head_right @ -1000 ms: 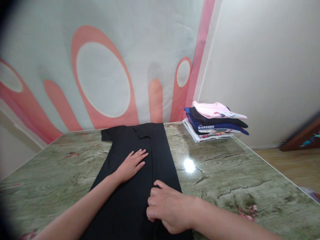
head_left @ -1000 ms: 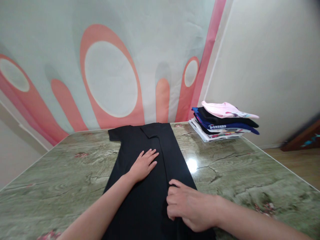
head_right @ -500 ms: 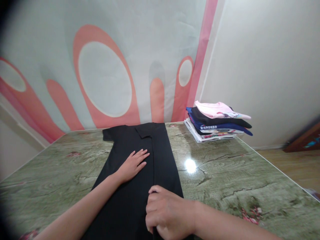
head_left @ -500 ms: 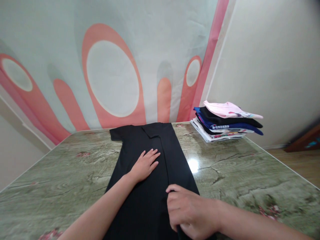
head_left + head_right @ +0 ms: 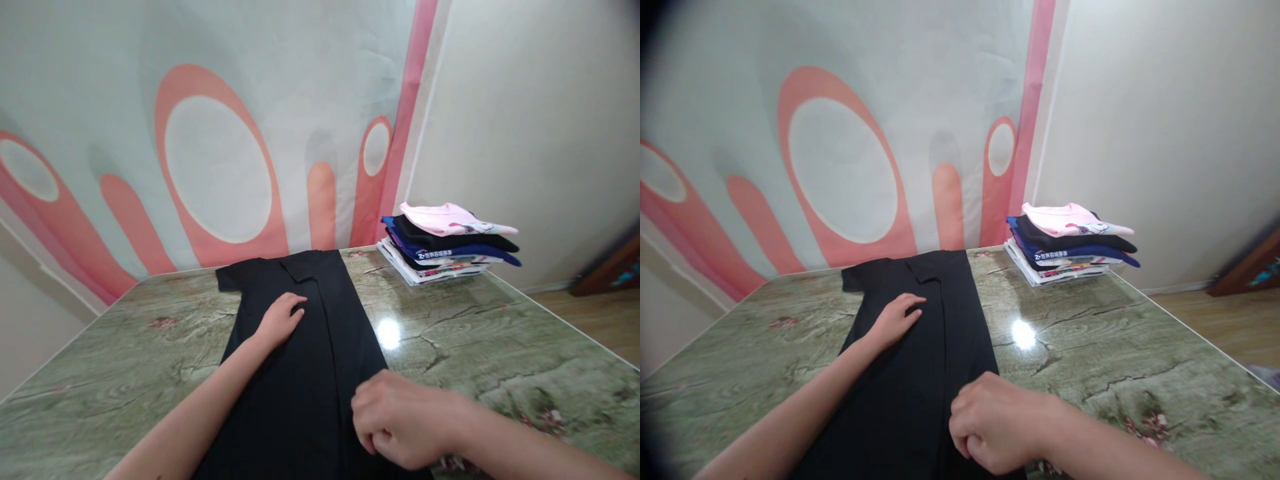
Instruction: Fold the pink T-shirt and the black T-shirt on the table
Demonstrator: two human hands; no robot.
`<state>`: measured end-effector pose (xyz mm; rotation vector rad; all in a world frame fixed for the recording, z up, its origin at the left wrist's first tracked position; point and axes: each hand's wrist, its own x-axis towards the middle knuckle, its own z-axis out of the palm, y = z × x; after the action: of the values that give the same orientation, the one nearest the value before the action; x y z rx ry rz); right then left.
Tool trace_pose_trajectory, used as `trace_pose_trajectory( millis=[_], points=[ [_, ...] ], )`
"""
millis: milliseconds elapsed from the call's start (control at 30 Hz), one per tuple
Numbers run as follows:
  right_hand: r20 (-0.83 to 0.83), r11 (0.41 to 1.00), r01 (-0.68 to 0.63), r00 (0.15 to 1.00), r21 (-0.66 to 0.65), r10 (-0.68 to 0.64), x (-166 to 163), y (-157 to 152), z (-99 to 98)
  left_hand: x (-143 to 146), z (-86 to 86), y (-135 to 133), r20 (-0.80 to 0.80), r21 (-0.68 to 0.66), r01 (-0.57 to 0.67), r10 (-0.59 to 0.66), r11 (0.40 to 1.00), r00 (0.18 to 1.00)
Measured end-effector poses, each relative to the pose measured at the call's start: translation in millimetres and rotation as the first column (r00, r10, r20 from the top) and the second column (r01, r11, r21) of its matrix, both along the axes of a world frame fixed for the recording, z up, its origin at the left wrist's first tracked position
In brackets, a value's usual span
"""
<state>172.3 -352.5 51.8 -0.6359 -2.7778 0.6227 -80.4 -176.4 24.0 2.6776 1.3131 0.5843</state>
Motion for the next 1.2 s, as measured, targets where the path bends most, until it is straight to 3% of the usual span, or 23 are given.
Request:
trace_pose_trajectory(
  millis=[100,200,367,567,833,967,1067,1200],
  points=[
    [0.097,0.990,-0.075,0.991,-0.122,0.087,4,-7,1.0,13,14.6,33,-0.073,0.143,-0.115,0.127,0.983,0.989],
    [0.132,0.983,-0.102,0.984,-0.151,0.122,4,-10,0.6,30,17.5,63,-0.231,0.254,-0.099,0.160,0.962,0.960],
    [0.133,0.981,-0.052,0.988,-0.187,0.077,9,-5,3.1,52,9.1,93,-0.337,0.281,0.027,0.072,0.959,0.939],
    [0.100,0.965,-0.014,0.994,-0.262,0.042,14,4,-0.9,58,7.9,109,-0.405,0.248,0.186,-0.073,0.951,0.912],
    [0.118,0.949,-0.017,0.991,-0.315,0.057,15,10,-1.8,56,15.6,114,-0.355,0.284,0.122,-0.014,0.951,0.935],
    [0.124,0.947,-0.006,0.991,-0.323,0.048,14,9,-0.9,55,12.1,101,-0.305,0.221,0.043,0.027,0.974,0.952],
    [0.135,0.945,0.007,0.990,-0.326,0.039,14,8,0.5,56,7.9,84,-0.224,0.172,-0.084,0.122,0.981,0.967],
    [0.130,0.946,0.027,0.991,-0.322,0.016,14,7,1.3,61,2.9,63,-0.122,-0.123,-0.268,0.254,0.955,0.960]
  ],
)
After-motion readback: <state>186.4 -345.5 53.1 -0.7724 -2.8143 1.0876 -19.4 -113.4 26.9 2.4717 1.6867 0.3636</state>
